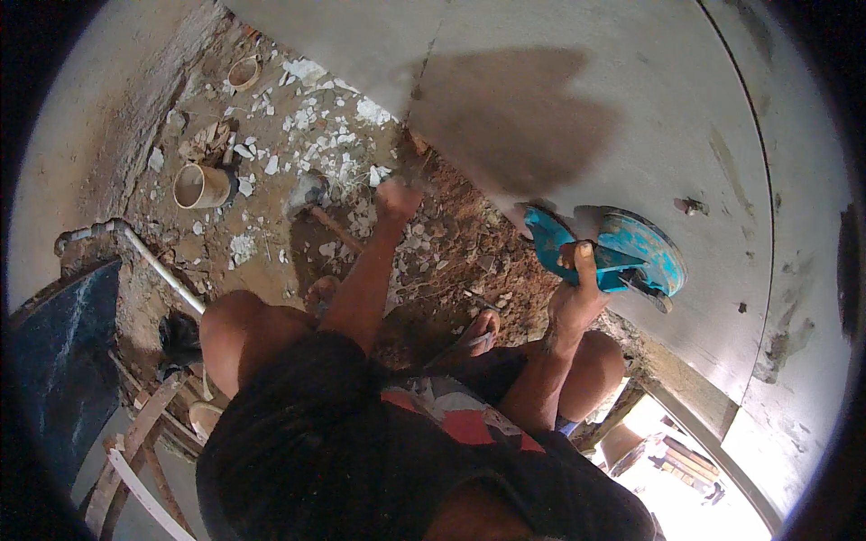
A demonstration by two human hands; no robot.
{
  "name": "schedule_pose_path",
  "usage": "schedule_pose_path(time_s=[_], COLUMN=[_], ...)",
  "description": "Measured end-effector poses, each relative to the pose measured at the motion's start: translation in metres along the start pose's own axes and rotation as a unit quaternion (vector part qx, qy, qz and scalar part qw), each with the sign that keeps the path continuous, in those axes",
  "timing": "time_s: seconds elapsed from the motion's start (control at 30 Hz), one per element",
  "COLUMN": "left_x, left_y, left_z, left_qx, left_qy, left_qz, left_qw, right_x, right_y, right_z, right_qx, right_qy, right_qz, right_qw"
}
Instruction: The person applies mortar to the back of a tile using a trowel, places the tile onto a wall, and then uses a suction cup tool to adjust its position and a hammer to tap it into place.
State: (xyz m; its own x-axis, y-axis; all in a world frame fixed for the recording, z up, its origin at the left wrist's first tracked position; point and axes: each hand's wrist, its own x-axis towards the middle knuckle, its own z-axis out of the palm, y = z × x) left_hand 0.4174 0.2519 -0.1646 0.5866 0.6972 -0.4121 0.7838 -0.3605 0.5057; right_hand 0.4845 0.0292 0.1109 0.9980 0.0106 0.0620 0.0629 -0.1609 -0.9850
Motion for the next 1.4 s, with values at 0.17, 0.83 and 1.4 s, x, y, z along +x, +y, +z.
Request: schedule_pose_path(time_s=[0.17, 0.83, 1.4], left_x=[-0.012, 0.009, 0.001], left_y=[0.017, -0.004, 0.063], left_z=[-0.01, 0.021, -0.042], left_qx=[-0.051, 0.048, -0.169], left_qy=[0.019, 0.009, 0.217], left_qz=[-0.015, -0.053, -0.009], left_qw=[0.998, 0.997, 0.961], right_x=[0.003, -0.001, 0.0], right_y=[0.001, -0.016, -0.02], right_z=[0.0, 0.001, 0.008], right_qx=[0.047, 0.052, 0.099], right_qy=[0.028, 0.02, -0.004], right_qz=[0.029, 0.072, 0.031], right_qw=[0.998, 0.996, 0.995])
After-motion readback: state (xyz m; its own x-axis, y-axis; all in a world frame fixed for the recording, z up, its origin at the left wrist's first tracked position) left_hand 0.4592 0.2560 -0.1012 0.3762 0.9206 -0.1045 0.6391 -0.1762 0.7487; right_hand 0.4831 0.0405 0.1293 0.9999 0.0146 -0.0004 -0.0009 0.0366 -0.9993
